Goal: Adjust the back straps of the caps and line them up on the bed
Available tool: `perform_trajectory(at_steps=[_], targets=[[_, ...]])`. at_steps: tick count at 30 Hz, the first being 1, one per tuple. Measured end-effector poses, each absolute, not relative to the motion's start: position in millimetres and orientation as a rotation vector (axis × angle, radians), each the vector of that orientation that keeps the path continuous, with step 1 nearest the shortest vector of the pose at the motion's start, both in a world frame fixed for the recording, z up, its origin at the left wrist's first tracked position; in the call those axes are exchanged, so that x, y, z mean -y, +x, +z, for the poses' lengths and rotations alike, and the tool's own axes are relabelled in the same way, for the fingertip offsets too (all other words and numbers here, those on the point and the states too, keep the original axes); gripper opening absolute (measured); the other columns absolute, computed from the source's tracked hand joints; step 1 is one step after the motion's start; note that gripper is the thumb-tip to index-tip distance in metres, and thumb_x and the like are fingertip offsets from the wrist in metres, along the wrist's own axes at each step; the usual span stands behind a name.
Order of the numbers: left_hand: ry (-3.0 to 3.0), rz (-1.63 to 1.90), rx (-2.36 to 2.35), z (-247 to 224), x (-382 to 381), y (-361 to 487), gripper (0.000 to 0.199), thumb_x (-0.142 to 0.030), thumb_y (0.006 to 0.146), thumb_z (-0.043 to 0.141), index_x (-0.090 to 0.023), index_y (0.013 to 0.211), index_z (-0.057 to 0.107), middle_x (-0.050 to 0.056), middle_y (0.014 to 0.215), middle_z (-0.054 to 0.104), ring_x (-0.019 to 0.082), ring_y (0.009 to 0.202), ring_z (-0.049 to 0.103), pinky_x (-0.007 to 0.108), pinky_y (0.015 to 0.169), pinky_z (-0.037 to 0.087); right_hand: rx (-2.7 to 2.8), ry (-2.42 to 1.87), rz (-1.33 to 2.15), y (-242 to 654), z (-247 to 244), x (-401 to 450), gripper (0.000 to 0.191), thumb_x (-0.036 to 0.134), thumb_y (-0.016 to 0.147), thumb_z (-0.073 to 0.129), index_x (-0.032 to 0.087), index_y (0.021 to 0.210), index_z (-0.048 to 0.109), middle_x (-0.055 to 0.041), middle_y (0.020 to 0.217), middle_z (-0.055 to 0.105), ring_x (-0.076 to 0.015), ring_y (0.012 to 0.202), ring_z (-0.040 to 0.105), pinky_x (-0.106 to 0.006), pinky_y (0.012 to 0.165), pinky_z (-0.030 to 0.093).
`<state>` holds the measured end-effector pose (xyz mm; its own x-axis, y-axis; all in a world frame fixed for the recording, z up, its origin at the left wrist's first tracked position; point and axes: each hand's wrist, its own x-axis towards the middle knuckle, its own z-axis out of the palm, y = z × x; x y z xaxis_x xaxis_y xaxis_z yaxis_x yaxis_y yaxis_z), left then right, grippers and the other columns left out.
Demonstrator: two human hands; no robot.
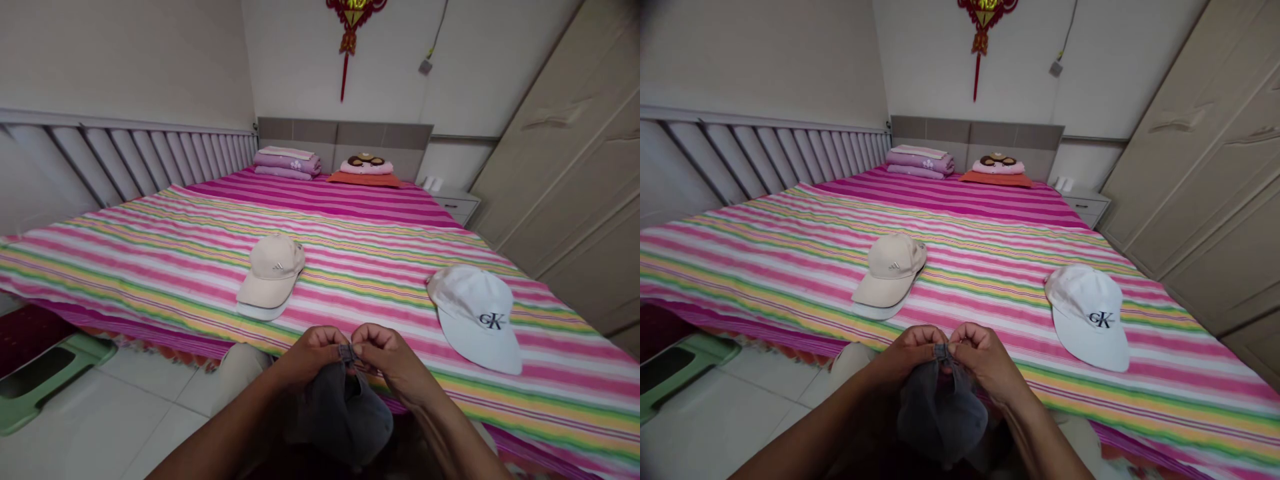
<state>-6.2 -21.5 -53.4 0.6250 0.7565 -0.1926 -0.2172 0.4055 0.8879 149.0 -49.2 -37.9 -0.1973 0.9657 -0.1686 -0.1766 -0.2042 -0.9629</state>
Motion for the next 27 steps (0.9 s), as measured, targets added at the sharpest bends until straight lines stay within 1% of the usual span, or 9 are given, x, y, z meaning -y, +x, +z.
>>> perform_trajectory(at_steps=[3, 5, 7, 9, 11, 14, 18, 23, 27], targets=[[0.952, 0.682, -0.618, -55, 21, -8, 0.023, -0.03, 0.061, 0.069, -0.012, 0.068, 0.058, 0.004, 0.058, 0.064, 0.012, 0.051, 0.058, 0.019, 0.049, 0.04, 1.124, -1.134, 1.527, 148, -37, 51, 0.026, 0.035, 0.059, 0.071, 0.016, 0.066, 0.054, 0.0051, 0.048, 0.05, -0.0067, 0.04, 0.039, -0.021, 0.042, 0.023], [0.907, 0.706, -0.58, -57, 20, -10, 0.022, -0.029, 0.061, 0.069, -0.011, 0.068, 0.058, 0.005, 0.059, 0.065, 0.013, 0.053, 0.058, 0.021, 0.051, 0.041, 1.102, -1.113, 1.502, 149, -39, 52, 0.029, 0.037, 0.061, 0.069, 0.017, 0.078, 0.056, 0.0046, 0.053, 0.051, -0.0075, 0.044, 0.042, -0.021, 0.044, 0.027], [0.846, 0.741, -0.549, -58, 18, -11, 0.022, -0.028, 0.06, 0.069, -0.011, 0.068, 0.057, 0.005, 0.059, 0.064, 0.013, 0.052, 0.058, 0.021, 0.051, 0.042, 1.113, -1.091, 1.481, 150, -42, 53, 0.037, 0.036, 0.062, 0.069, 0.019, 0.092, 0.054, 0.0043, 0.059, 0.052, -0.0084, 0.049, 0.044, -0.021, 0.047, 0.031], [0.777, 0.781, -0.521, -60, 17, -11, 0.022, -0.026, 0.058, 0.071, -0.011, 0.066, 0.056, 0.003, 0.057, 0.062, 0.012, 0.051, 0.057, 0.02, 0.05, 0.042, 1.213, -1.067, 1.474, 149, -46, 54, 0.042, 0.034, 0.063, 0.069, 0.02, 0.1, 0.053, 0.0026, 0.065, 0.054, -0.0102, 0.055, 0.047, -0.022, 0.051, 0.035], [0.723, 0.805, -0.493, -60, 16, -9, 0.021, -0.022, 0.056, 0.072, -0.011, 0.064, 0.056, 0.002, 0.057, 0.061, 0.009, 0.048, 0.054, 0.019, 0.049, 0.041, 1.338, -1.045, 1.432, 146, -49, 54, 0.036, 0.033, 0.066, 0.067, 0.021, 0.099, 0.055, 0.0004, 0.071, 0.056, -0.0125, 0.062, 0.049, -0.024, 0.056, 0.038], [0.687, 0.809, -0.451, -60, 15, -6, 0.021, -0.022, 0.055, 0.072, -0.011, 0.063, 0.055, 0.001, 0.057, 0.059, 0.008, 0.047, 0.052, 0.018, 0.048, 0.04, 1.424, -1.07, 1.205, 140, -50, 55, 0.024, 0.032, 0.071, 0.062, 0.022, 0.092, 0.061, -0.0024, 0.081, 0.057, -0.0158, 0.07, 0.051, -0.027, 0.062, 0.042], [0.672, 0.812, -0.43, -62, 15, -5, 0.022, -0.021, 0.056, 0.073, -0.011, 0.062, 0.055, 0.0, 0.055, 0.058, 0.008, 0.048, 0.053, 0.018, 0.049, 0.041, 1.411, -1.108, 0.963, 133, -49, 54, 0.018, 0.029, 0.069, 0.065, 0.023, 0.086, 0.066, -0.0067, 0.092, 0.059, -0.0211, 0.084, 0.053, -0.03, 0.071, 0.044], [0.675, 0.802, -0.416, -67, 15, -6, 0.021, -0.021, 0.058, 0.071, -0.011, 0.064, 0.054, 0.001, 0.052, 0.059, 0.008, 0.043, 0.053, 0.016, 0.045, 0.04, 1.364, -1.11, 0.984, 128, -47, 57, 0.013, 0.031, 0.068, 0.064, 0.02, 0.076, 0.066, -0.0053, 0.083, 0.054, -0.0154, 0.064, 0.053, -0.026, 0.053, 0.046], [0.64, 0.855, -0.397, -66, 15, -5, 0.024, -0.014, 0.056, 0.072, -0.014, 0.067, 0.051, 0.0, 0.062, 0.061, 0.007, 0.045, 0.054, 0.016, 0.045, 0.041, 1.445, -1.133, 0.851, 127, -43, 61, 0.01, 0.028, 0.071, 0.061, 0.02, 0.074, 0.065, -0.0041, 0.079, 0.054, -0.0157, 0.068, 0.054, -0.025, 0.055, 0.046]])
